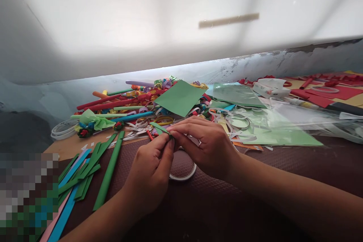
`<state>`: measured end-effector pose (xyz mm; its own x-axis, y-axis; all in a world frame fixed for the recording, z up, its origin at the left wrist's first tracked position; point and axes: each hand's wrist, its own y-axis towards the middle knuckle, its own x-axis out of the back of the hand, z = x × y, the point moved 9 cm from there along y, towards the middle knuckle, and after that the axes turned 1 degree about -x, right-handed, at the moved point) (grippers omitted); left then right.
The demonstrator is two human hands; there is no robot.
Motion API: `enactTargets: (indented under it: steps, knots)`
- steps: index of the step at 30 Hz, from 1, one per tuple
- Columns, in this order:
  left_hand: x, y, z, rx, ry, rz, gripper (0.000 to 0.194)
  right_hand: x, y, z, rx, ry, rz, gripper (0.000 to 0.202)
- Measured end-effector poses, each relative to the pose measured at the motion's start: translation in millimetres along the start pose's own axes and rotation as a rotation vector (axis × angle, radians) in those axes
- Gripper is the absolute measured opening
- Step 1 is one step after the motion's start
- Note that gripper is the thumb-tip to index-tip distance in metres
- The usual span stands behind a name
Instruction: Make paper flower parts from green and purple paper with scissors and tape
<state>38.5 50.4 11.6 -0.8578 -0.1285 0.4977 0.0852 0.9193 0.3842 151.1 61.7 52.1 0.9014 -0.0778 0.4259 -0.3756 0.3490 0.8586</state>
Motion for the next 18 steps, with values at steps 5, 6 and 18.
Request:
enactTargets:
  steps: [5,6,18]
  knots:
    - [1.5,-1.9,0.6,-0.007,0.013,-0.015,0.027,-0.9,-0.4,0.7,0.025,0.003,-0.003,0.016]
    - [1.8,-1.8,0.3,-0.012,0.026,-0.015,0.027,-1.2,-0.7,0.9,0.031,0.001,-0.003,0.016]
    - [1.6,-0.9,-6.0,-0.066,0.058,-0.018,0.025,-1.4,-2.5,-3.1,-0.018,0.030,-0.015,0.014]
